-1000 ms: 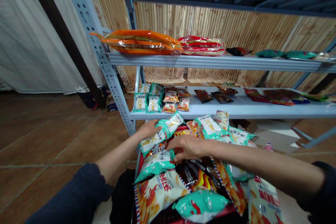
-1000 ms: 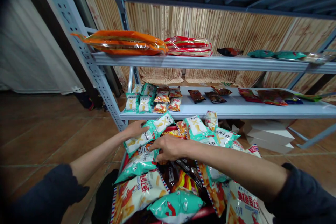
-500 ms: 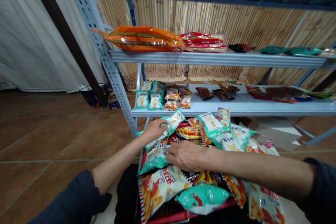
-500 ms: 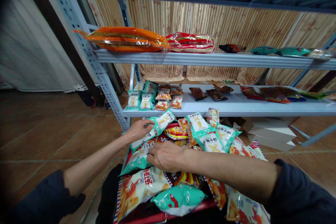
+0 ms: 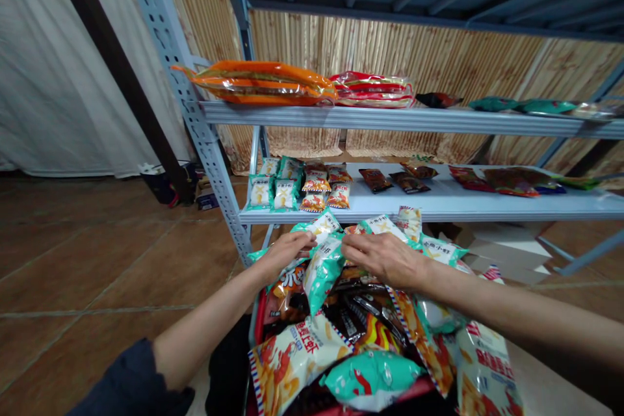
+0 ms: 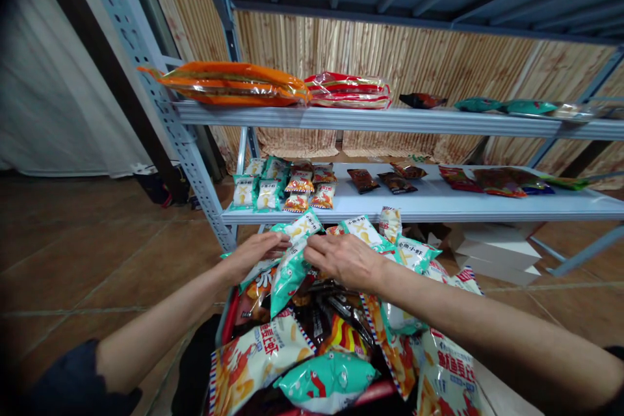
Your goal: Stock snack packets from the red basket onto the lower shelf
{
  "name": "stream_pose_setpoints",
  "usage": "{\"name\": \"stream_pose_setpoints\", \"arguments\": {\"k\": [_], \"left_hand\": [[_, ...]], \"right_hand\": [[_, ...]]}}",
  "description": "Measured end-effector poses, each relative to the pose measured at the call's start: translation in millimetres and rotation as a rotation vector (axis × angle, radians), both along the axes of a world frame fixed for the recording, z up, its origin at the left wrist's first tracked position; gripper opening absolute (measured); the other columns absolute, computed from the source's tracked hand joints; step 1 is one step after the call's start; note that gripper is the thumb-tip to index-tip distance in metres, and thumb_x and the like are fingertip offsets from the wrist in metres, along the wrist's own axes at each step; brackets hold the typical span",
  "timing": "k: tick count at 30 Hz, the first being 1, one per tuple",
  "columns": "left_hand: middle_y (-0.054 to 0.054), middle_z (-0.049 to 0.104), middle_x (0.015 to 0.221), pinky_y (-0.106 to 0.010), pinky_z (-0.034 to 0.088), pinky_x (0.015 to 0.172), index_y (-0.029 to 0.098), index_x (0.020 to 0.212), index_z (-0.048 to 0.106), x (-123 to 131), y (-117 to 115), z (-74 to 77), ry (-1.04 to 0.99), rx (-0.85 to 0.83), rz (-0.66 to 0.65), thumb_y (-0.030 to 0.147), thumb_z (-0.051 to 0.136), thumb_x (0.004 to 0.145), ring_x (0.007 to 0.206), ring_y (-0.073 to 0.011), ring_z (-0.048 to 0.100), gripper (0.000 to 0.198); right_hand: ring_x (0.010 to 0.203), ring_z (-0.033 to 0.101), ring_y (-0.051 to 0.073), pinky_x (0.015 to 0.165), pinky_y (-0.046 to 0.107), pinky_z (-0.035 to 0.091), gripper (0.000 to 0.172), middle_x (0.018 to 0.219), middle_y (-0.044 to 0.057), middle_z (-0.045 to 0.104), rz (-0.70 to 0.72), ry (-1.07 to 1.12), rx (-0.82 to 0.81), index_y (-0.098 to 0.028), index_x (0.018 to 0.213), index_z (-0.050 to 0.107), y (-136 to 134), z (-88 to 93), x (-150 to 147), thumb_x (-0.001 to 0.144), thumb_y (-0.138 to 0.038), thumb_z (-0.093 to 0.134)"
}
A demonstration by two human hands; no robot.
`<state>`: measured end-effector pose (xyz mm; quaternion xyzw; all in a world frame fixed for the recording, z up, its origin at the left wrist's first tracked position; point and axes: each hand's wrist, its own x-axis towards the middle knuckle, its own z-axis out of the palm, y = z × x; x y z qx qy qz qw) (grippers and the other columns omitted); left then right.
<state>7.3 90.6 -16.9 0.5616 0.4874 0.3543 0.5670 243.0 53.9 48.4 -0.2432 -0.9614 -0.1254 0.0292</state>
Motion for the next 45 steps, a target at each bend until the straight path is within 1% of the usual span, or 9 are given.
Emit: {"name": "stream_pose_setpoints", "arguments": {"k": [4,6,11,16,20,23,26,30,45], "left_hand": [[-0.013,0.067,0.102,-0.034,0.048,0.081,0.012,0.105,0.061,14,-10,0.6,-0.289,-0.336,-0.105,0.051,0.052,0.078,0.091,-0.023,0.064,0.049],[-0.012,0.067,0.105,-0.034,0.048,0.083,0.013,0.107,0.061,21,-16,1.1,-0.413,-0.385,-0.159,0.051,0.05,0.079,0.095,-0.0239,0.063,0.048],[-0.01,0.066,0.105,-0.031,0.048,0.082,0.014,0.104,0.061,31,-27,4.8,-0.506,-0.259,-0.096,0.036,0.063,0.074,0.092,-0.0208,0.063,0.037],[-0.01,0.065,0.109,-0.03,0.049,0.076,0.016,0.114,0.055,39,-32,11.5,-0.389,-0.089,-0.053,0.037,0.066,0.072,0.089,-0.0205,0.063,0.049],[-0.01,0.063,0.112,-0.033,0.049,0.081,0.017,0.121,0.049,45,-34,13.0,-0.32,-0.022,-0.076,0.041,0.066,0.071,0.094,-0.0218,0.062,0.059],[-0.009,0.063,0.112,-0.036,0.048,0.083,0.019,0.127,0.045,47,-35,11.3,-0.31,-0.038,-0.106,0.042,0.065,0.071,0.096,-0.0229,0.062,0.063],[-0.011,0.063,0.113,-0.038,0.047,0.087,0.018,0.129,0.042,46,-35,8.7,-0.305,-0.043,-0.104,0.041,0.066,0.072,0.099,-0.0238,0.061,0.066],[-0.01,0.056,0.123,-0.036,0.045,0.09,0.02,0.129,0.041,44,-36,4.5,-0.299,-0.045,-0.106,0.035,0.07,0.069,0.104,-0.0227,0.058,0.068],[-0.013,0.053,0.127,-0.033,0.043,0.091,0.015,0.128,0.044,44,-45,0.8,-0.302,-0.011,-0.017,0.031,0.069,0.07,0.111,-0.0244,0.053,0.065]], "right_hand": [[0.093,0.056,0.017,0.071,0.03,0.049,0.031,0.116,0.012,0.051,-0.074,0.244,-0.032,-0.018,0.115,0.046,9,-5.7,22,0.086,-0.01,0.038],[0.1,0.054,0.018,0.078,0.032,0.05,0.03,0.117,0.011,0.052,-0.062,0.372,-0.038,-0.019,0.114,0.047,14,-12.7,28,0.087,-0.012,0.038],[0.105,0.053,0.017,0.09,0.035,0.046,0.023,0.11,0.01,0.055,-0.06,0.69,-0.15,-0.019,0.103,0.053,21,-20.8,28,0.086,-0.013,0.038],[0.11,0.053,0.018,0.093,0.037,0.044,0.032,0.117,0.01,0.055,-0.313,1.076,-0.522,-0.019,0.114,0.048,31,-13.4,17,0.083,-0.027,0.05],[0.097,0.058,0.018,0.086,0.033,0.045,0.04,0.105,0.008,0.063,-0.355,1.064,-0.771,-0.017,0.106,0.058,47,-6.3,10,0.074,-0.04,0.061],[0.073,0.058,0.014,0.068,0.026,0.045,0.034,0.081,0.003,0.065,-0.417,1.01,-0.872,-0.014,0.088,0.066,53,-5.0,5,0.073,-0.044,0.059],[0.057,0.046,0.01,0.053,0.022,0.035,0.033,0.061,-0.002,0.056,-0.48,0.991,-0.826,-0.013,0.072,0.065,57,-9.3,1,0.073,-0.045,0.056],[0.056,0.038,0.008,0.051,0.02,0.029,0.031,0.057,-0.004,0.047,-0.482,1.015,-0.657,-0.014,0.064,0.059,64,-18.8,-3,0.075,-0.043,0.052],[0.057,0.04,0.009,0.053,0.021,0.028,0.03,0.056,-0.003,0.047,-0.568,1.126,-0.61,-0.015,0.06,0.055,72,-30.6,-5,0.074,-0.043,0.052]]}}
